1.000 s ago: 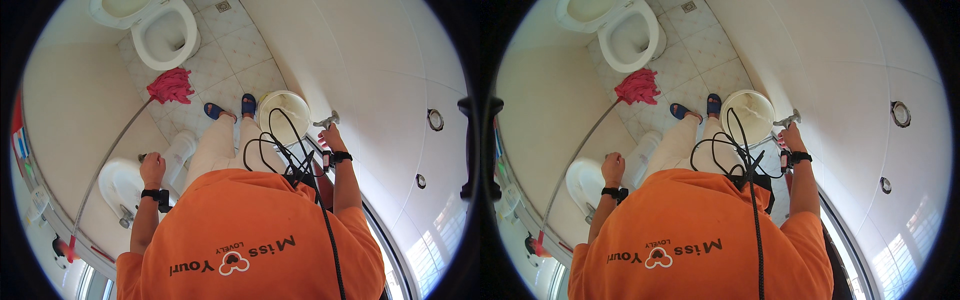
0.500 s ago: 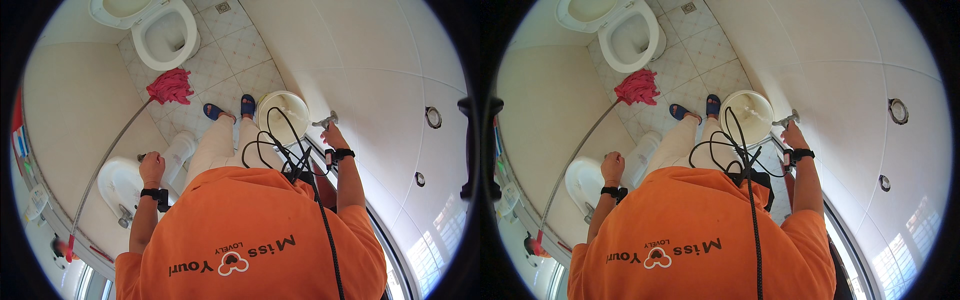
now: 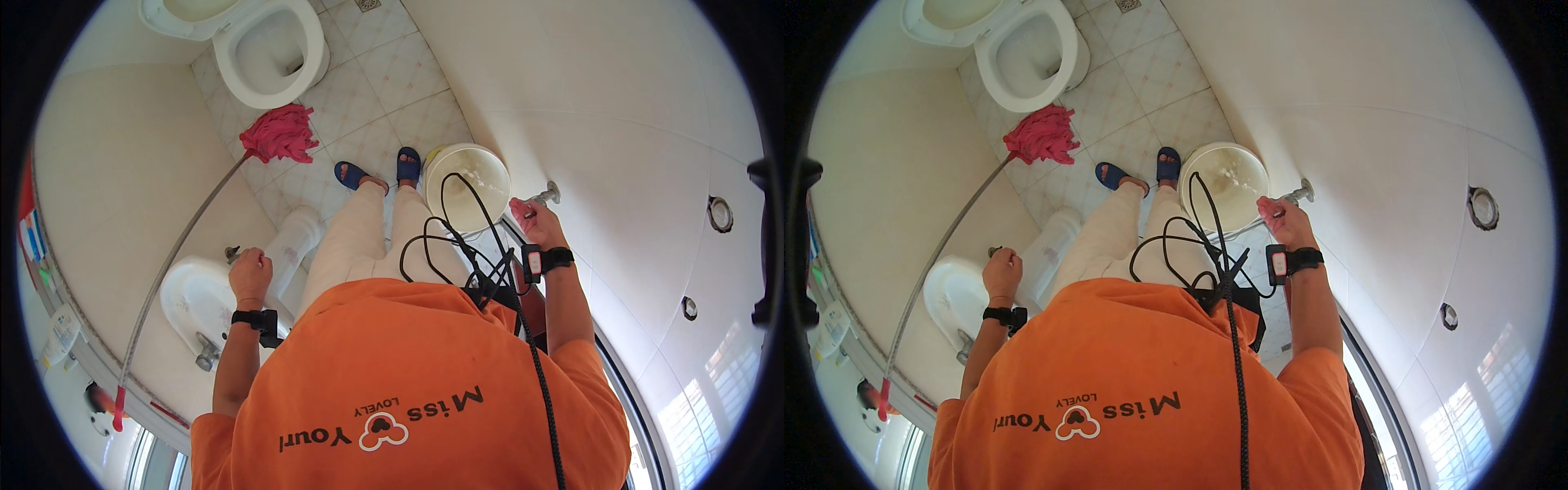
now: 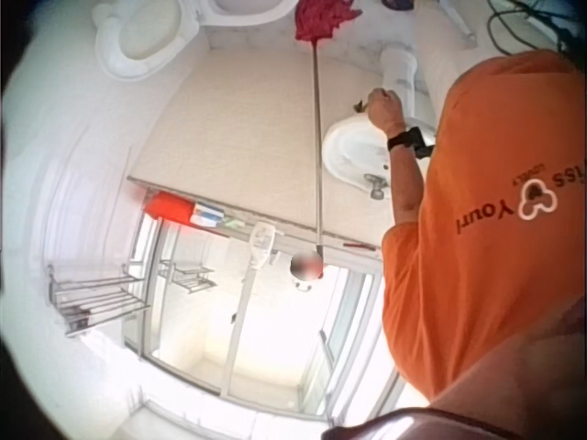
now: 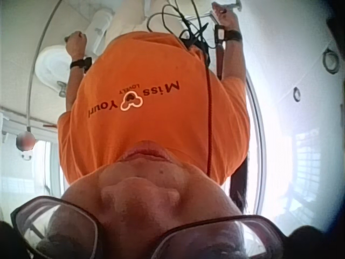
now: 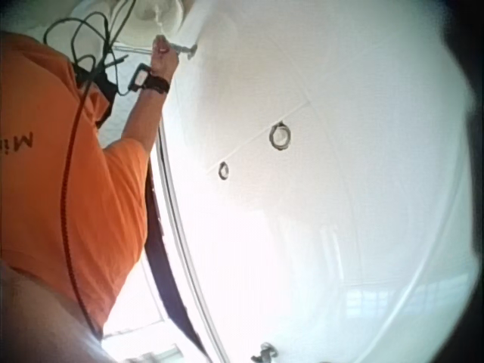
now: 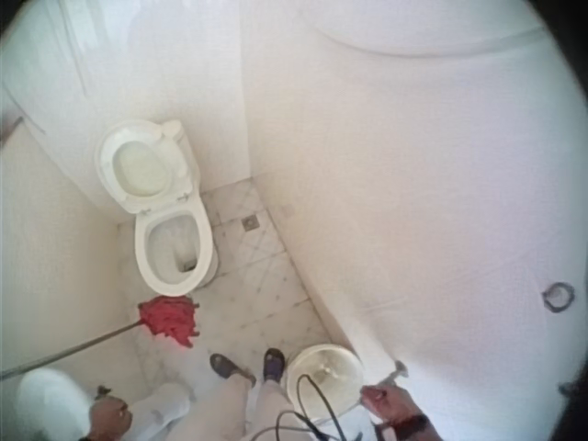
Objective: The person mops the bathroom floor using a red mop and a bucket of water. They repeatedly mop around the toilet and sink, then empty the bucket into the toilet and refill it from the tap.
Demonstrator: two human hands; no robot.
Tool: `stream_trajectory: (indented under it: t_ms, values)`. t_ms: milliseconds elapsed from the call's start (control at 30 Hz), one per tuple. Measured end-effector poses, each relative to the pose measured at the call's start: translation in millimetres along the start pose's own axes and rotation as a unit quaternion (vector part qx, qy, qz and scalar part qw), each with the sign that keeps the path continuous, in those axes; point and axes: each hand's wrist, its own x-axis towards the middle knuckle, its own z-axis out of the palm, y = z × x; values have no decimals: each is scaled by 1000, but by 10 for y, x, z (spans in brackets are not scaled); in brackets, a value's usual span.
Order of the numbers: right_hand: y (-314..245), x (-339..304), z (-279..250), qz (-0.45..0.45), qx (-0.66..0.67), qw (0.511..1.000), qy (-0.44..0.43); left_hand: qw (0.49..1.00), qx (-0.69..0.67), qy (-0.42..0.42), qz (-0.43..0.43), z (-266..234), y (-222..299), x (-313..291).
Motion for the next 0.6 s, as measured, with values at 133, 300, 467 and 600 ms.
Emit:
stream_trajectory:
  t_ms: [133, 300, 467, 600]
  values:
    - [60, -70, -28, -8, -33, 999, -23, 1000, 3, 2, 9, 8, -2, 8]
    - [272, -54, -333, 3, -239, 970, -45, 1000, -3, 1, 12, -2, 10, 4]
    - [763, 475, -640, 198, -266, 941, -70, 999, -2, 1, 32, -14, 51, 26]
    - [1121, 1248, -751, 219, -353, 909, 38, 1000, -14, -12, 21, -21, 90, 51]
